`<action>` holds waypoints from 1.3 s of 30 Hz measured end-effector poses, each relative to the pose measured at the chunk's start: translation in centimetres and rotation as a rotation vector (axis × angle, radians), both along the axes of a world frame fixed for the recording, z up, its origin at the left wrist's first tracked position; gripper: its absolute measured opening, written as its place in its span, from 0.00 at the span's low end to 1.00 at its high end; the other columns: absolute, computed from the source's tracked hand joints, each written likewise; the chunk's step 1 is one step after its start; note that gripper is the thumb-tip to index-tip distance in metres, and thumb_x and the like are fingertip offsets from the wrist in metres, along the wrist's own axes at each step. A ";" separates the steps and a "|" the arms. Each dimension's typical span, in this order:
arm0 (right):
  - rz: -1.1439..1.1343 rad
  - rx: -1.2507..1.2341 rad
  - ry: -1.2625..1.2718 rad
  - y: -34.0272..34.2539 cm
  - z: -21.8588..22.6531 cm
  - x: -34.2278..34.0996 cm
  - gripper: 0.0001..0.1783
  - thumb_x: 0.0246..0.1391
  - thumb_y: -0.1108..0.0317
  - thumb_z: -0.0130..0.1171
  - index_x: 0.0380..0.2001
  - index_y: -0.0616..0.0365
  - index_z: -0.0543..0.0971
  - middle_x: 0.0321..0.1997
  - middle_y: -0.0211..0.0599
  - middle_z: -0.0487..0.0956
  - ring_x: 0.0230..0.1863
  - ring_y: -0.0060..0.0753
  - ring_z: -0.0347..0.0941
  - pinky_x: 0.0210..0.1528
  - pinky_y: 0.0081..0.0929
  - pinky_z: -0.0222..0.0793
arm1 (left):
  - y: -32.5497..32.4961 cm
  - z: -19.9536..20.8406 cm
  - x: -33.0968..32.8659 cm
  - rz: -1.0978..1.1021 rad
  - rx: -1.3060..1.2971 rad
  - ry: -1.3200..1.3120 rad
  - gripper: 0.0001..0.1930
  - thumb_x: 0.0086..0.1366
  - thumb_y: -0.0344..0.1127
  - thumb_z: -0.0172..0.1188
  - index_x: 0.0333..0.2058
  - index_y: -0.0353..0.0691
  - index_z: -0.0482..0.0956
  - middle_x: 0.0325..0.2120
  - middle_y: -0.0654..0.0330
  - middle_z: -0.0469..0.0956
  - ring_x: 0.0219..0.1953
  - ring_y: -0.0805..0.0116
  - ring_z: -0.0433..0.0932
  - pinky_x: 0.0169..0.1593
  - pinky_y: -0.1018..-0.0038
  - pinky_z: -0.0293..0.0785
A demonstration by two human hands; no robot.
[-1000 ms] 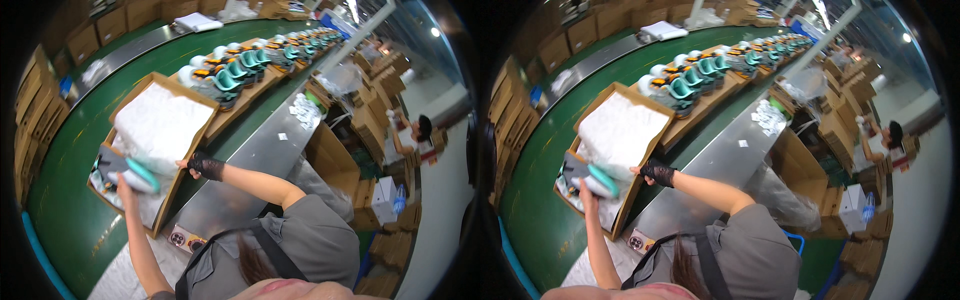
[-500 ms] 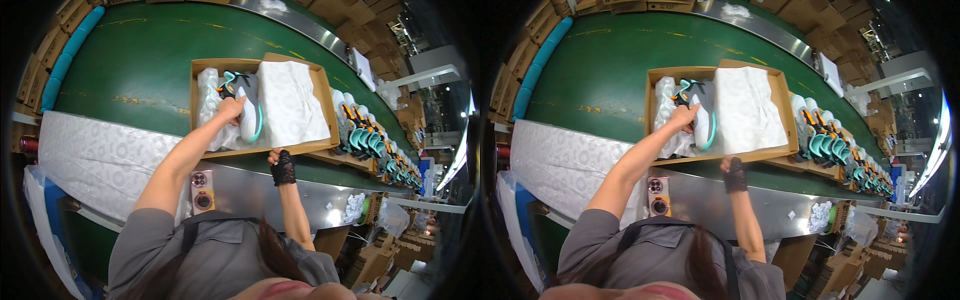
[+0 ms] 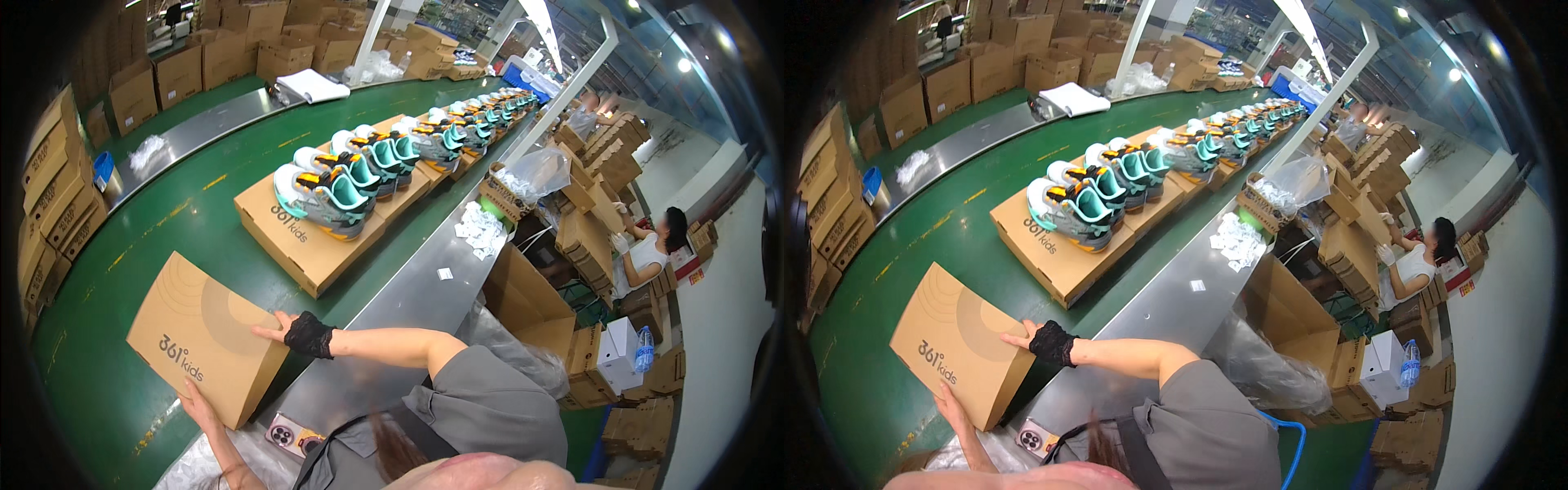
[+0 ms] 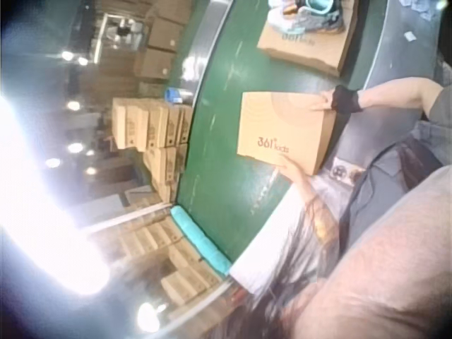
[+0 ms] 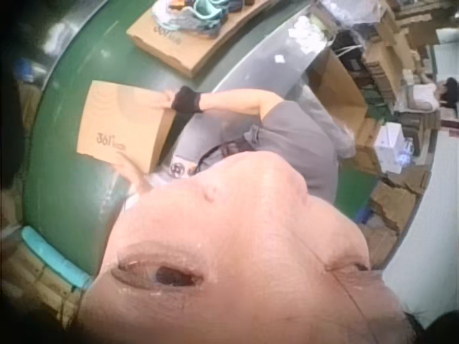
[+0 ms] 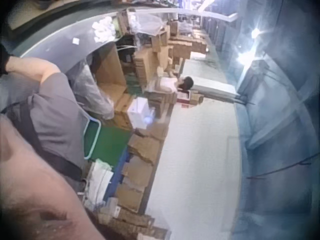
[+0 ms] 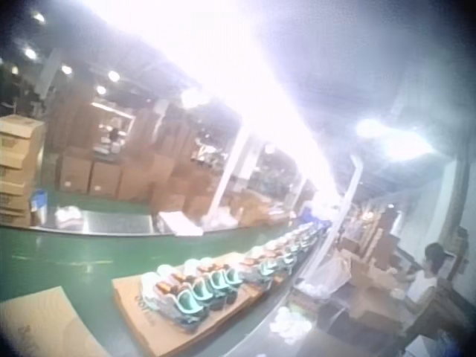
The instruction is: The person places a pair of teal and orange sneakers into a cardboard box, wraps them in tissue paper, and closes the box. This process is repeated for multiple pairs of shoes on a conveyor belt.
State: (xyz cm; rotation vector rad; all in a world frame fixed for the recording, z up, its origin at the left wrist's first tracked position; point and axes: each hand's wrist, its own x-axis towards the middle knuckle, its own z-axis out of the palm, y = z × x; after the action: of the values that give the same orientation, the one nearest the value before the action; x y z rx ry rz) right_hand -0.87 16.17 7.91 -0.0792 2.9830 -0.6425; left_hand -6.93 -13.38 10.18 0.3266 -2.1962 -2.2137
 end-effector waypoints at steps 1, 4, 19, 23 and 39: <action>0.006 -0.021 -0.008 0.7 0.3 0.1 0.37 0.43 0.73 0.45 0.58 0.28 0.55 0.35 0.54 0.66 0.26 0.47 0.71 0.27 0.35 0.68 | -0.8 -1.4 -1.2 -0.038 0.052 -0.099 0.31 0.60 0.58 0.45 0.51 0.37 0.64 0.46 0.57 0.69 0.47 0.64 0.69 0.49 0.69 0.65; 0.195 0.062 0.152 1.2 8.8 -0.3 0.40 0.39 0.74 0.48 0.58 0.32 0.57 0.28 0.49 0.64 0.22 0.47 0.68 0.23 0.37 0.63 | -1.1 1.6 -2.4 -0.167 0.467 -0.290 0.31 0.58 0.57 0.48 0.50 0.38 0.64 0.44 0.58 0.71 0.44 0.63 0.71 0.45 0.69 0.70; 0.264 -0.672 0.454 -3.8 20.6 5.6 0.29 0.40 0.83 0.49 0.51 0.63 0.65 0.45 0.42 0.72 0.29 0.26 0.64 0.31 0.19 0.61 | -8.7 13.1 12.9 0.156 0.632 0.079 0.22 0.58 0.52 0.43 0.40 0.40 0.70 0.32 0.61 0.73 0.33 0.73 0.73 0.35 0.77 0.70; 0.335 -0.594 0.287 -1.5 15.7 7.0 0.37 0.43 0.79 0.52 0.59 0.53 0.54 0.44 0.37 0.70 0.32 0.25 0.69 0.27 0.16 0.64 | -13.5 16.0 23.4 0.438 0.650 0.280 0.25 0.59 0.55 0.40 0.44 0.40 0.66 0.35 0.61 0.70 0.35 0.73 0.69 0.38 0.76 0.67; 0.110 -1.164 -0.622 0.4 6.5 14.1 0.16 0.52 0.74 0.41 0.46 0.61 0.67 0.49 0.41 0.67 0.37 0.33 0.69 0.44 0.28 0.63 | -9.5 11.0 52.9 1.422 0.810 0.304 0.43 0.55 0.60 0.50 0.60 0.41 0.44 0.56 0.40 0.52 0.54 0.43 0.61 0.52 0.49 0.61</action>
State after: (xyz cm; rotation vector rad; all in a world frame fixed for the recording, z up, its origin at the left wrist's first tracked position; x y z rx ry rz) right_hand 13.26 16.59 14.38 -0.0888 1.6933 -1.8414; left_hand 45.94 -22.85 21.13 1.0092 -0.3652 -1.7838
